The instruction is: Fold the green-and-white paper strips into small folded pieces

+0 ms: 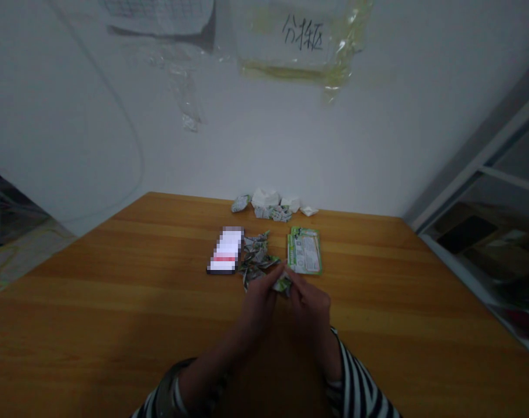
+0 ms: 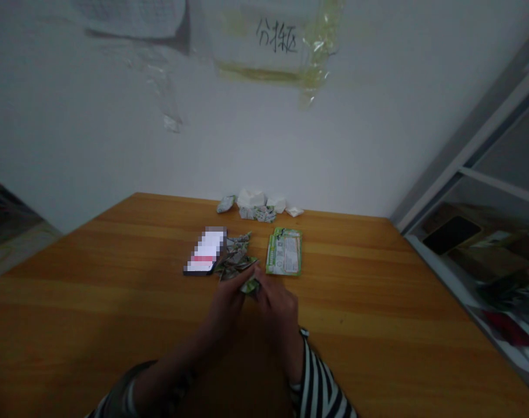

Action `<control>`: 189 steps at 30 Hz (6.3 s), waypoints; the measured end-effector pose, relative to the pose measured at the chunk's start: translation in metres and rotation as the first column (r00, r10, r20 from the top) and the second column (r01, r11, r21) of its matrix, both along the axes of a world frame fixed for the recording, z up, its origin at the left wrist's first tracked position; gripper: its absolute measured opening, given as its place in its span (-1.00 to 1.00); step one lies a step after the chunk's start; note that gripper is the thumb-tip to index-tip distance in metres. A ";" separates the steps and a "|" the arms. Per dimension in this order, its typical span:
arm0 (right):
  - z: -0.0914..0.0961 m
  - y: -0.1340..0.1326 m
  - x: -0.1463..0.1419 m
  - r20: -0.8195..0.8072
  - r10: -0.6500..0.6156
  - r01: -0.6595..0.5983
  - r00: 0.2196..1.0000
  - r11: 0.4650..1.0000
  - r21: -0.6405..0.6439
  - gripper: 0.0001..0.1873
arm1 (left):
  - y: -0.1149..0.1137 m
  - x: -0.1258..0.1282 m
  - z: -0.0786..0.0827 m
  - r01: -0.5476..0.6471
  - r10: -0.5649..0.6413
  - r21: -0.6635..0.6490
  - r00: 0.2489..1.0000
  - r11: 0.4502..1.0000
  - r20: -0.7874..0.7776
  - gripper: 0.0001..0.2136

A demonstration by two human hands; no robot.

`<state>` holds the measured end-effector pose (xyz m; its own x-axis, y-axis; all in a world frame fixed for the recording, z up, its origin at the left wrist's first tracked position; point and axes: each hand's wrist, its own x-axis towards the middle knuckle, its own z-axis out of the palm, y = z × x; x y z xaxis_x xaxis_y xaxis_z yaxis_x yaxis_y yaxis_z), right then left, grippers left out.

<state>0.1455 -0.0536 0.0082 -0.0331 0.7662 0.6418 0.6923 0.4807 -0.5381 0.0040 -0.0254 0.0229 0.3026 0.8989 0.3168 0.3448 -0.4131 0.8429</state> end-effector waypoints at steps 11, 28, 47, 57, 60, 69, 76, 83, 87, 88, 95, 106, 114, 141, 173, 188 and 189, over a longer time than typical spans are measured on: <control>0.002 0.011 -0.002 -0.587 -0.042 -0.122 0.809 0.964 -0.237 -0.78 | 0.004 0.001 -0.002 0.081 -0.053 -0.146 0.981 0.986 0.186 -0.54; 0.001 0.016 -0.008 -0.844 0.023 -0.409 0.535 0.882 -0.235 -0.58 | 0.005 -0.001 0.003 0.011 -0.031 -0.199 0.995 0.980 -0.097 -0.31; 0.015 0.012 0.009 -0.829 0.119 -0.471 0.547 0.862 -0.187 -0.79 | 0.013 -0.010 0.012 0.310 0.135 -0.594 0.799 0.742 0.586 -0.46; 0.007 0.013 0.015 -0.891 -0.012 -0.627 0.453 0.707 -0.328 -0.69 | 0.009 -0.006 0.009 0.289 -0.094 -0.434 0.904 0.854 0.417 -0.54; 0.007 0.013 0.016 -0.886 -0.004 -0.645 0.463 0.684 -0.341 -0.72 | 0.008 -0.007 0.007 0.330 -0.116 -0.446 0.889 0.832 0.443 -0.51; 0.003 0.016 0.018 -0.794 0.030 -0.548 0.607 0.739 -0.391 -0.83 | 0.010 -0.009 0.012 0.269 -0.124 -0.423 0.932 0.865 0.341 -0.74; 0.007 0.015 0.011 -0.783 0.020 -0.433 0.622 0.841 -0.323 -0.70 | 0.013 -0.007 0.009 0.091 -0.031 -0.251 0.972 0.964 0.234 -0.78; 0.010 0.013 0.010 -0.764 0.023 -0.372 0.645 0.882 -0.288 -0.87 | 0.009 -0.005 0.010 0.087 0.028 -0.284 0.925 0.955 0.379 -0.87; 0.013 0.010 0.008 -0.804 -0.093 -0.227 0.588 0.934 -0.274 -0.89 | 0.009 0.000 0.002 0.174 0.049 -0.458 0.899 0.872 0.435 -0.83; 0.014 0.010 0.007 -0.821 -0.111 -0.224 0.560 0.934 -0.280 -0.86 | 0.008 0.001 0.001 0.170 0.063 -0.460 0.892 0.871 0.448 -0.82; 0.009 0.013 0.008 -0.862 -0.199 -0.307 0.466 0.878 -0.368 -0.70 | 0.006 0.004 -0.001 0.037 0.133 -0.362 0.892 0.931 0.432 -0.65; 0.005 0.011 0.000 -0.819 -0.071 -0.447 0.569 0.809 -0.380 -0.72 | 0.009 -0.003 0.004 -0.017 0.092 -0.286 0.964 0.958 0.251 -0.70; 0.006 0.012 0.008 -0.772 -0.078 -0.396 0.631 0.823 -0.408 -0.77 | 0.014 -0.007 0.004 0.075 0.032 -0.378 0.963 0.923 0.269 -0.64; 0.018 0.015 0.017 -0.720 0.097 -0.448 0.687 0.837 -0.315 -0.80 | 0.018 -0.015 0.013 0.254 -0.054 -0.441 0.908 0.861 0.416 -0.66; 0.017 0.019 0.037 -0.579 0.132 -0.345 0.805 0.898 -0.274 -0.88 | 0.012 -0.012 0.013 0.118 0.020 -0.332 0.924 0.936 0.382 -0.84; 0.025 0.009 0.030 -0.525 0.261 -0.385 0.810 0.912 -0.141 -0.86 | 0.012 -0.015 0.011 0.093 -0.022 -0.208 0.947 0.974 0.319 -0.89; 0.025 0.009 0.029 -0.530 0.264 -0.391 0.806 0.909 -0.142 -0.85 | 0.011 -0.015 0.012 0.096 -0.022 -0.218 0.948 0.971 0.319 -0.89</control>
